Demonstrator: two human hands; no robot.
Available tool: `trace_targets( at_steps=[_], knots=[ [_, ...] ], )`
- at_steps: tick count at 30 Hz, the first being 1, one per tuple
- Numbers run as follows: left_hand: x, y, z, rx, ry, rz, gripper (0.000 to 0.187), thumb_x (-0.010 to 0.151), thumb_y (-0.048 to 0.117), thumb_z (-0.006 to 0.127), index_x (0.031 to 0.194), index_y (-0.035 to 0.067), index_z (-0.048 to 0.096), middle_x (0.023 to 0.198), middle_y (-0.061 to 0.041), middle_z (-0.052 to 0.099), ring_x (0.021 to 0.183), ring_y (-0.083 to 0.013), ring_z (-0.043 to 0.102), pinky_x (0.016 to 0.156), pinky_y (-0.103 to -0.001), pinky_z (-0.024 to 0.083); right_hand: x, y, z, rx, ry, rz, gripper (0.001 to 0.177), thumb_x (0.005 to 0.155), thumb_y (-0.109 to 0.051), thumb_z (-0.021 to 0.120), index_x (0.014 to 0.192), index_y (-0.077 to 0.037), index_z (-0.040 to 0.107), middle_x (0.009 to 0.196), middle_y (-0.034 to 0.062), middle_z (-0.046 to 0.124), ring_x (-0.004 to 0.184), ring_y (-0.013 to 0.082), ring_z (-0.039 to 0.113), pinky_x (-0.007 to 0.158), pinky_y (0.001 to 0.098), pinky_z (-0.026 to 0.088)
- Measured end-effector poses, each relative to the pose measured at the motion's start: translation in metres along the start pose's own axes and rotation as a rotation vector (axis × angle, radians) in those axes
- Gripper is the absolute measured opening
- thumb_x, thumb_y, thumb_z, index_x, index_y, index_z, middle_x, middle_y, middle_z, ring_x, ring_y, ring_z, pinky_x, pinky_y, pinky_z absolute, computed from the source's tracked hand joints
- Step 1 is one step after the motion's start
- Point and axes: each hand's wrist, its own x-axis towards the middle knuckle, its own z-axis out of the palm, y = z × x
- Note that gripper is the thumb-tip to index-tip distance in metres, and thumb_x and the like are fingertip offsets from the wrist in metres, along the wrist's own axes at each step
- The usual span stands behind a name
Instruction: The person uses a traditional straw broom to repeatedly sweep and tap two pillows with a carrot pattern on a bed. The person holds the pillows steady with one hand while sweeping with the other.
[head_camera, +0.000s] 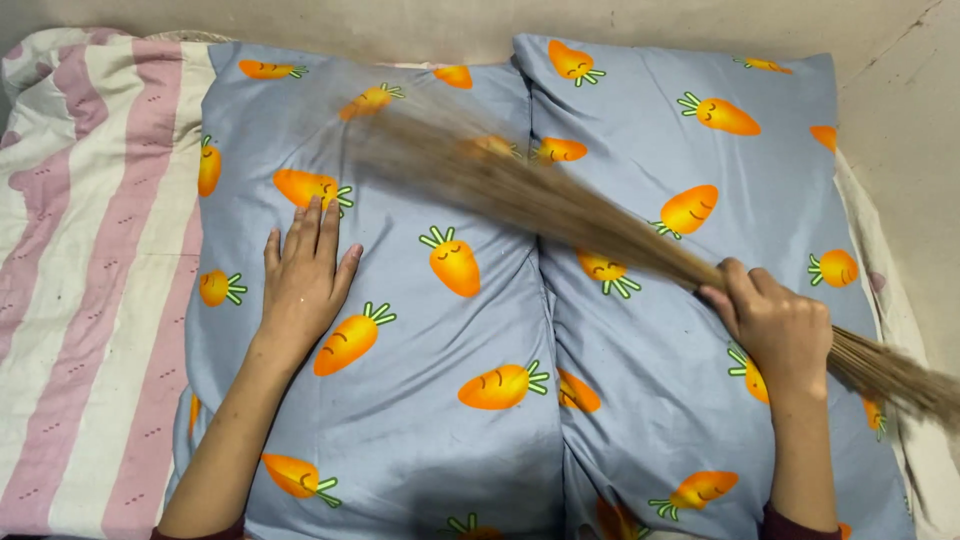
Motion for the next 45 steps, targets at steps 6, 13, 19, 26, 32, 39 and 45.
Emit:
trace_targets(
  at_steps=[6,13,19,26,32,39,45],
  knots=[
    [-0.002,0.001,0.000,0.042,0.056,0.030,0.064,0.109,0.043,0.041,0.160,0.005,0.038,0.162,-0.023,0.041,0.147,-0.0394,0.042,0.114,-0.062,0.031,0.007,0.004,-0.013,-0.122,0.196,-0.206,0.049,0.110,-0.070,0.045,0.111,-0.026,0.066,0.073,-0.0076,0.048,0.055,0.0079,0.053,0.047,0.0259,0.035],
    [-0.001,0.002,-0.006,-0.014,0.015,0.025,0.061,0.109,0.042,0.039,0.155,0.002,0.041,0.163,-0.024,0.038,0.147,-0.0392,0.040,0.114,-0.065,0.029,-0.001,0.002,0.001,-0.009,0.127,-0.090,0.056,0.104,-0.079,0.044,0.113,-0.028,0.066,0.076,-0.0065,0.052,0.052,0.0141,0.054,0.048,0.0295,0.035],
    [-0.001,0.002,-0.006,-0.026,-0.031,-0.010,0.065,0.108,0.045,0.037,0.160,0.006,0.034,0.166,-0.022,0.033,0.148,-0.0404,0.038,0.117,-0.063,0.025,0.007,0.005,-0.013,-0.117,0.090,-0.150,0.044,0.110,-0.071,0.052,0.112,-0.028,0.063,0.076,-0.0110,0.053,0.057,0.0073,0.058,0.046,0.0269,0.039],
    [-0.002,-0.002,0.000,0.037,0.048,0.053,0.062,0.106,0.043,0.046,0.154,0.004,0.046,0.160,-0.021,0.044,0.146,-0.0370,0.042,0.114,-0.061,0.031,-0.001,0.001,0.000,0.031,0.082,-0.096,0.048,0.109,-0.072,0.047,0.110,-0.027,0.064,0.074,-0.0081,0.050,0.056,0.0115,0.054,0.048,0.0281,0.039],
    [-0.001,0.003,-0.008,-0.014,-0.019,0.004,0.064,0.109,0.044,0.038,0.160,0.005,0.034,0.165,-0.023,0.034,0.148,-0.0394,0.039,0.116,-0.063,0.027,0.002,0.001,-0.008,-0.128,0.119,-0.081,0.049,0.116,-0.070,0.043,0.105,-0.027,0.061,0.073,-0.0101,0.050,0.054,0.0071,0.052,0.047,0.0249,0.034],
    [-0.002,-0.003,0.000,-0.014,-0.013,0.014,0.066,0.109,0.045,0.037,0.162,0.005,0.033,0.167,-0.022,0.031,0.149,-0.0409,0.037,0.118,-0.062,0.024,-0.008,0.001,0.009,0.028,0.135,-0.017,0.056,0.112,-0.076,0.047,0.093,-0.024,0.059,0.071,-0.0081,0.049,0.052,0.0116,0.049,0.048,0.0275,0.031],
    [-0.001,0.001,-0.006,-0.026,-0.040,-0.001,0.066,0.109,0.044,0.037,0.161,0.004,0.034,0.167,-0.022,0.031,0.148,-0.0417,0.037,0.117,-0.063,0.024,-0.003,0.005,-0.001,-0.067,0.113,-0.085,0.052,0.114,-0.075,0.054,0.096,-0.027,0.057,0.073,-0.0084,0.048,0.050,0.0125,0.047,0.047,0.0278,0.031]
  ],
)
